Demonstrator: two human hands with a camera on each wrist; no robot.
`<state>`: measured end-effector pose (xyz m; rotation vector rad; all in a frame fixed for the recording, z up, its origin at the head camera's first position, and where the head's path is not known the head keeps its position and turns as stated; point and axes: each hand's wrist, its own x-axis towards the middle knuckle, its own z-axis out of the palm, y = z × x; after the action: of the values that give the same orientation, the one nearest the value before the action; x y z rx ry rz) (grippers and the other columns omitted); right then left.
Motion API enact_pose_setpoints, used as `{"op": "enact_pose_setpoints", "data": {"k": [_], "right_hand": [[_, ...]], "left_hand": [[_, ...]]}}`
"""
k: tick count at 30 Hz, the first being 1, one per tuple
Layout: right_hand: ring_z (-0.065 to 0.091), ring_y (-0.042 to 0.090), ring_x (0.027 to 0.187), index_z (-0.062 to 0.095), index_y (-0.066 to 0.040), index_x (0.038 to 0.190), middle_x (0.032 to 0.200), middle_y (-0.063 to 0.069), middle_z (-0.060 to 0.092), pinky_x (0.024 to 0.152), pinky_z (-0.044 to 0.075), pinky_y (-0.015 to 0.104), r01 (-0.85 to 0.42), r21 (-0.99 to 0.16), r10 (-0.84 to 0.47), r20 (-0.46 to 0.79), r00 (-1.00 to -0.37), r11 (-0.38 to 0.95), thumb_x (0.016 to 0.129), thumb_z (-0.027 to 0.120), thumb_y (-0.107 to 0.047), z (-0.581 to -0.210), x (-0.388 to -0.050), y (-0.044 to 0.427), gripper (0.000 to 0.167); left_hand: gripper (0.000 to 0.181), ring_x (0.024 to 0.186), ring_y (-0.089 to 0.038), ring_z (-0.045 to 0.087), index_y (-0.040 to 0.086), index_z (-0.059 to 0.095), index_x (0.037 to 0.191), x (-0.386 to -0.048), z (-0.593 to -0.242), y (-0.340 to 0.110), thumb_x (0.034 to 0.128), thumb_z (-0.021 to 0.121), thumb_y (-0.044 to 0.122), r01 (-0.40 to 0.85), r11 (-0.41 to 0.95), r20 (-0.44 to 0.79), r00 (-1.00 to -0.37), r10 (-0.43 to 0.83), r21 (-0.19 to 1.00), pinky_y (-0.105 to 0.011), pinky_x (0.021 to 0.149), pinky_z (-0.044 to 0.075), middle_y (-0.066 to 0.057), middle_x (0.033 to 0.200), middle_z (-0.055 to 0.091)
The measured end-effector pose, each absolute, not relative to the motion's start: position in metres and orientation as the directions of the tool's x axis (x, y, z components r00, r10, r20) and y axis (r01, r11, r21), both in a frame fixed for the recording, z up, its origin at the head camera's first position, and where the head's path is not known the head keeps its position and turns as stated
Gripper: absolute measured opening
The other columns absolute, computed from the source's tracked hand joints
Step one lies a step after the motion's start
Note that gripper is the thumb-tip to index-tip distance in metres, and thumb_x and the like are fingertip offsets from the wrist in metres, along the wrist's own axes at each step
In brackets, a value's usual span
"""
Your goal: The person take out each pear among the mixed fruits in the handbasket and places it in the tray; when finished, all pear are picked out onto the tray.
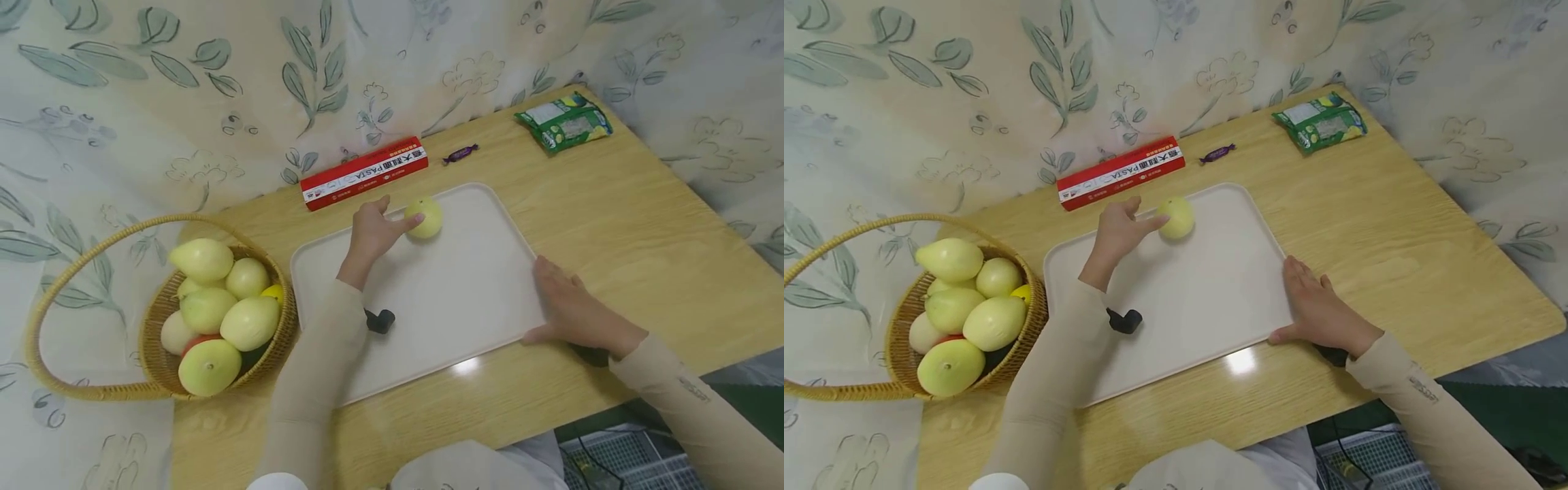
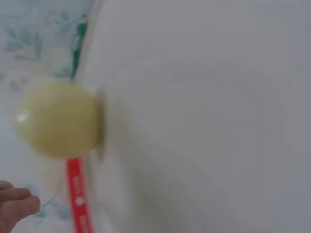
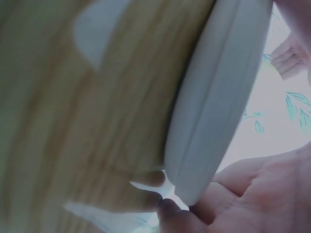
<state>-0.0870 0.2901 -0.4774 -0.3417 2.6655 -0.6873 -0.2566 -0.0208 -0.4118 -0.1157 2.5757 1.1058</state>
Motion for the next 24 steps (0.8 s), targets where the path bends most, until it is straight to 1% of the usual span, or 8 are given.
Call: {"op": "enact_pose_setpoints", "data": {"k": [5, 10, 11, 14, 17, 18, 20, 24], "right_hand": [[0.005, 0.050, 0.143, -0.004, 0.010, 0.149, 0.155, 0.033, -0.004, 0.105, 0.011, 0.075, -0.135, -0.506, -0.313, -0.285, -0.906, 0.852, 0.059, 0.076, -0.069, -0.477, -0.084, 0.291, 0.145], [0.002, 0.050, 0.143, -0.005, 0.010, 0.149, 0.155, 0.033, -0.005, 0.105, 0.008, 0.075, -0.133, -0.525, -0.319, -0.283, -0.904, 0.841, 0.060, 0.076, -0.068, -0.476, -0.082, 0.291, 0.143], [0.002, 0.050, 0.143, -0.006, 0.010, 0.149, 0.155, 0.033, -0.006, 0.105, 0.008, 0.075, -0.133, -0.525, -0.320, -0.284, -0.904, 0.841, 0.061, 0.076, -0.068, -0.476, -0.082, 0.291, 0.143], [-0.001, 0.050, 0.143, -0.006, 0.010, 0.148, 0.155, 0.033, -0.008, 0.105, 0.005, 0.075, -0.133, -0.529, -0.325, -0.290, -0.900, 0.838, 0.062, 0.078, -0.065, -0.476, -0.083, 0.292, 0.142], [-0.003, 0.048, 0.144, -0.007, 0.010, 0.148, 0.155, 0.032, -0.010, 0.106, 0.003, 0.074, -0.131, -0.532, -0.326, -0.292, -0.899, 0.837, 0.063, 0.079, -0.062, -0.476, -0.085, 0.293, 0.141], [-0.004, 0.048, 0.144, -0.008, 0.010, 0.148, 0.155, 0.032, -0.010, 0.106, 0.002, 0.074, -0.131, -0.534, -0.328, -0.292, -0.898, 0.835, 0.063, 0.079, -0.061, -0.476, -0.086, 0.293, 0.141], [-0.004, 0.047, 0.144, -0.008, 0.009, 0.148, 0.155, 0.032, -0.010, 0.106, 0.002, 0.075, -0.137, -0.535, -0.333, -0.290, -0.897, 0.834, 0.063, 0.079, -0.062, -0.476, -0.087, 0.293, 0.141], [-0.006, 0.047, 0.144, -0.009, 0.009, 0.148, 0.155, 0.032, -0.011, 0.105, 0.001, 0.075, -0.135, -0.552, -0.347, -0.300, -0.889, 0.823, 0.064, 0.078, -0.063, -0.476, -0.088, 0.291, 0.141]], "left_hand": [[0.091, 0.131, -0.022, 0.045, 0.020, 0.034, 0.149, -0.242, -0.368, -0.058, 0.0757, 0.075, 0.053, -0.107, 0.737, -0.171, -0.985, 0.011, 0.667, -0.035, 0.097, 0.049, -0.003, 0.149, 0.044], [0.093, 0.103, -0.019, 0.047, 0.022, 0.034, 0.149, -0.221, -0.330, -0.118, 0.0733, 0.075, 0.057, -0.121, 0.765, -0.037, -0.991, -0.126, 0.632, -0.031, 0.082, 0.047, -0.013, 0.123, 0.060], [0.094, 0.093, -0.021, 0.045, 0.020, 0.035, 0.148, -0.215, -0.326, -0.131, 0.0720, 0.076, 0.058, -0.118, 0.773, 0.005, -0.988, -0.155, 0.623, -0.031, 0.074, 0.043, -0.015, 0.107, 0.063], [0.094, 0.095, -0.025, 0.052, 0.014, 0.036, 0.147, -0.195, -0.314, -0.163, 0.0726, 0.077, 0.055, -0.133, 0.797, 0.066, -0.975, -0.212, 0.589, -0.034, 0.076, 0.046, -0.019, 0.100, 0.063], [0.091, 0.066, -0.028, 0.049, 0.005, 0.043, 0.143, -0.172, -0.314, -0.181, 0.0722, 0.081, 0.047, -0.078, 0.858, 0.163, -0.969, -0.184, 0.508, -0.036, 0.061, 0.038, -0.022, 0.082, 0.062], [0.091, 0.063, -0.027, 0.048, 0.003, 0.044, 0.142, -0.164, -0.314, -0.184, 0.0717, 0.082, 0.045, -0.064, 0.873, 0.175, -0.970, -0.167, 0.483, -0.036, 0.061, 0.039, -0.024, 0.088, 0.065], [0.081, 0.055, -0.023, 0.029, -0.002, 0.055, 0.130, -0.150, -0.318, -0.188, 0.0693, 0.084, 0.043, -0.038, 0.910, 0.199, -0.971, -0.131, 0.412, -0.034, 0.053, 0.025, -0.017, 0.064, 0.048], [0.068, 0.054, -0.026, 0.037, -0.008, 0.055, 0.106, -0.125, -0.327, -0.195, 0.0665, 0.087, 0.038, -0.043, 0.946, 0.140, -0.986, -0.092, 0.320, -0.035, 0.051, 0.032, -0.012, 0.060, 0.044]]}}
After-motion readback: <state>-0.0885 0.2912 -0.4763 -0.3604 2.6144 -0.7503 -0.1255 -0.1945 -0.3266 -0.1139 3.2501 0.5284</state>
